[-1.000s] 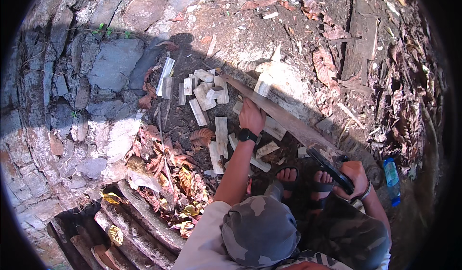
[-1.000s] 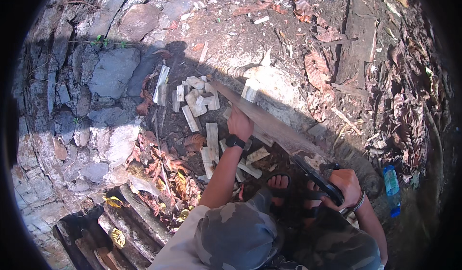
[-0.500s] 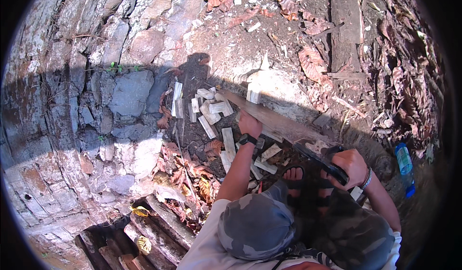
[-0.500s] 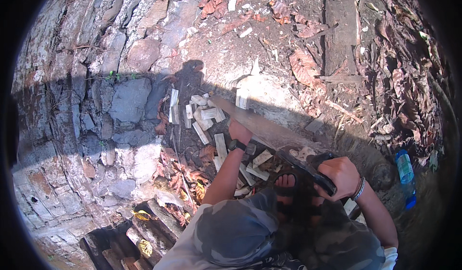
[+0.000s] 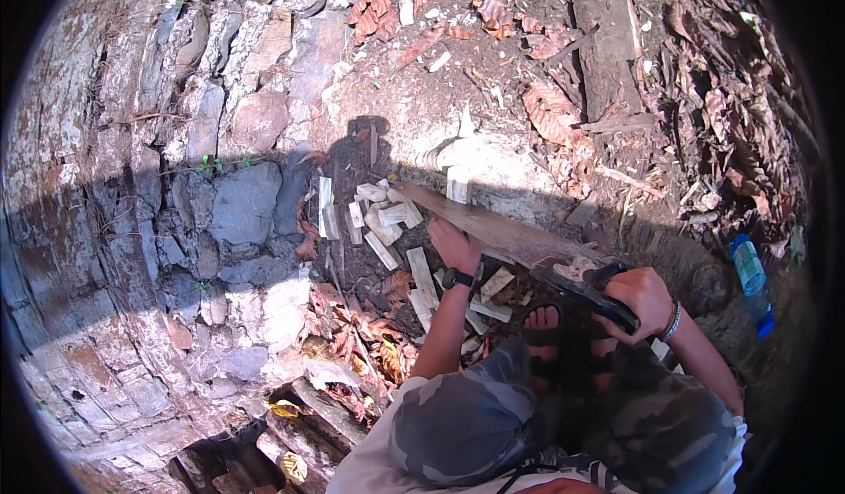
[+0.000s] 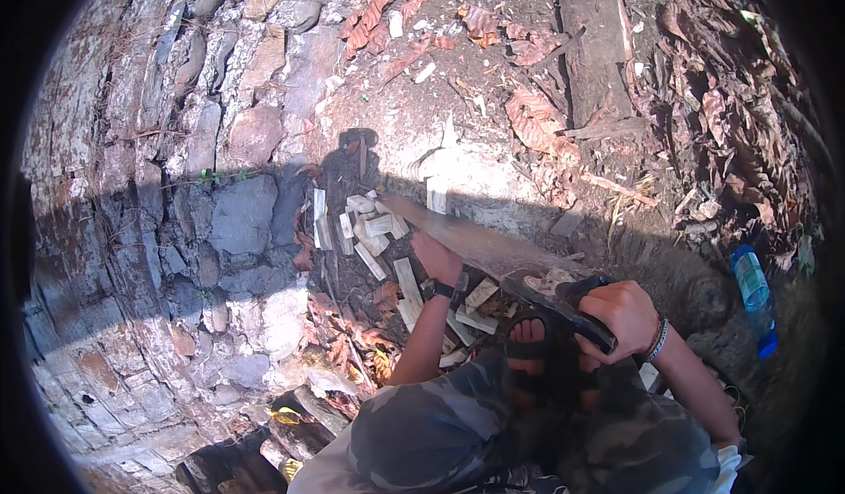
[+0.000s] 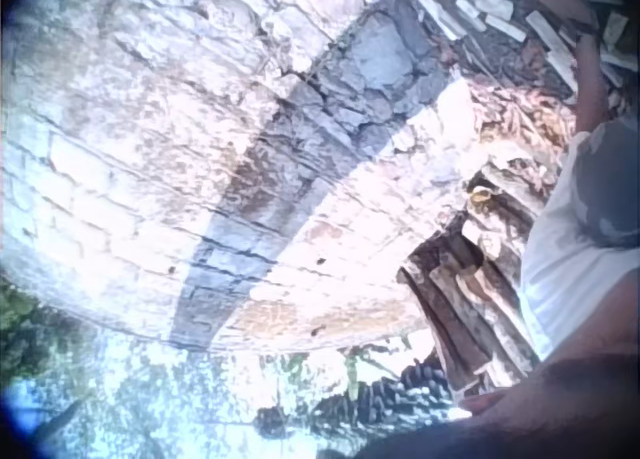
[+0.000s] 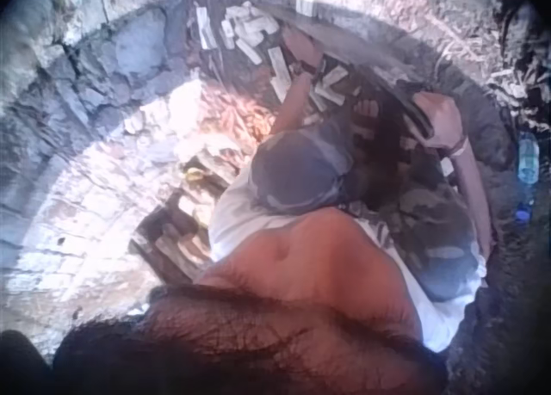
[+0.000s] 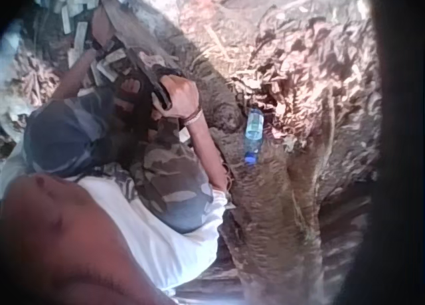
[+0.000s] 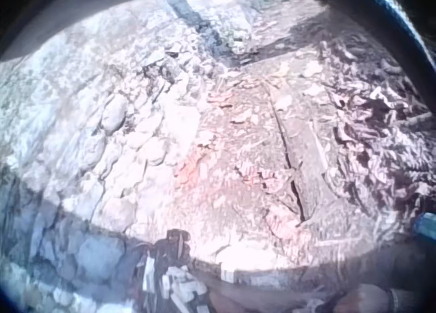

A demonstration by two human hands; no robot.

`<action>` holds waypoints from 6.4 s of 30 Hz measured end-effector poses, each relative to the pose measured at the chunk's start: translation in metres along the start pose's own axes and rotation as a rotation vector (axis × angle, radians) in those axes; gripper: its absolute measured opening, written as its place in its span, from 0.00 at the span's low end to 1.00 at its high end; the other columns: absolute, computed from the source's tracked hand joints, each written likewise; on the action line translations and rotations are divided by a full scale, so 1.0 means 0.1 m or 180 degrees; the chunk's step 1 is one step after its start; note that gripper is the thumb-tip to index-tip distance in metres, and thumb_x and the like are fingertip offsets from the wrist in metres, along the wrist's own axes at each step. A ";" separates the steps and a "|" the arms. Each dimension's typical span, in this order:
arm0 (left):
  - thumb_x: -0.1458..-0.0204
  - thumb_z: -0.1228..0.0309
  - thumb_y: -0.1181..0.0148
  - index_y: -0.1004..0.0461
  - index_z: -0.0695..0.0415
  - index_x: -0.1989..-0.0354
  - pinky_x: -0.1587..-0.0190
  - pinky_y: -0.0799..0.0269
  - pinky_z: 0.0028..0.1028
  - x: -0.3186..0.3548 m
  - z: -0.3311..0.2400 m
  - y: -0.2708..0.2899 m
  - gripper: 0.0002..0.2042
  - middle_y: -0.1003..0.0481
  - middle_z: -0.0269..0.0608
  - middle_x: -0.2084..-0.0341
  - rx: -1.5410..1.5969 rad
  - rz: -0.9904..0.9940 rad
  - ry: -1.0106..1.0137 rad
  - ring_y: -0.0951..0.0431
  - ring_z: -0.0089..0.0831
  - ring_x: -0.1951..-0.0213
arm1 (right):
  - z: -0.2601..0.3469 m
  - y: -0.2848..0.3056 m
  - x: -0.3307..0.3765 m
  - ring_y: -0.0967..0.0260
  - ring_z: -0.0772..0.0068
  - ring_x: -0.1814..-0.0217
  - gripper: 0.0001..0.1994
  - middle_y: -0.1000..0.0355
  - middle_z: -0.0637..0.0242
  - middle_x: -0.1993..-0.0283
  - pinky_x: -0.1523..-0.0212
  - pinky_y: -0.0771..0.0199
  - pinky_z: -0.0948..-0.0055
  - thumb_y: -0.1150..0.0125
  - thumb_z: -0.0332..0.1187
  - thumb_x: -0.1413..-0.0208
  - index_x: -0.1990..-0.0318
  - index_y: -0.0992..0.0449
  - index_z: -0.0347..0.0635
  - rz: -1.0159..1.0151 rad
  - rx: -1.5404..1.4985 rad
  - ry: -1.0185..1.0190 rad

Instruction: The person sits on the ground and uses a machete to chop small pieces of light-colored wood into smaller fragments. The person repeatedly picks up wood pieces, positions them on the ground, and strikes them with the machete to split them.

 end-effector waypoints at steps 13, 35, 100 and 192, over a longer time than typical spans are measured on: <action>0.55 0.74 0.39 0.38 0.69 0.60 0.43 0.45 0.52 0.00 0.10 -0.07 0.18 0.37 0.63 0.60 -0.0074 0.0042 0.0131 0.38 0.62 0.51 | 0.21 0.31 0.27 0.31 0.56 0.80 0.13 0.36 0.65 0.82 0.79 0.30 0.59 0.34 0.38 0.68 0.74 0.30 0.45 0.0170 0.0117 0.0043; 0.52 0.72 0.41 0.37 0.72 0.57 0.44 0.44 0.52 0.02 0.09 -0.06 0.19 0.37 0.63 0.60 -0.0240 -0.0372 -0.0279 0.38 0.61 0.52 | 0.12 0.14 -0.33 0.31 0.52 0.78 0.12 0.35 0.62 0.82 0.76 0.29 0.57 0.35 0.39 0.64 0.79 0.32 0.45 0.0360 0.0108 -0.0089; 0.53 0.75 0.40 0.38 0.69 0.59 0.46 0.40 0.50 0.06 -0.02 -0.09 0.17 0.34 0.62 0.60 -0.0116 -0.0320 0.0180 0.35 0.61 0.52 | 0.15 0.33 -0.35 0.31 0.52 0.78 0.15 0.35 0.62 0.82 0.77 0.31 0.58 0.33 0.41 0.66 0.78 0.32 0.45 0.0412 0.0116 -0.0028; 0.48 0.67 0.38 0.37 0.69 0.59 0.47 0.39 0.50 -0.04 0.13 -0.02 0.19 0.34 0.63 0.61 0.0049 -0.0391 0.0355 0.35 0.61 0.52 | -0.16 0.63 0.19 0.36 0.53 0.82 0.15 0.38 0.62 0.83 0.81 0.38 0.58 0.35 0.40 0.75 0.82 0.35 0.44 0.0304 0.0028 -0.0003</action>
Point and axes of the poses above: each hand's wrist, its own x-axis away from the middle knuckle, its own y-axis out of the back of the hand, z = x × y, the point moved 2 cm from there along -x, towards the middle knuckle
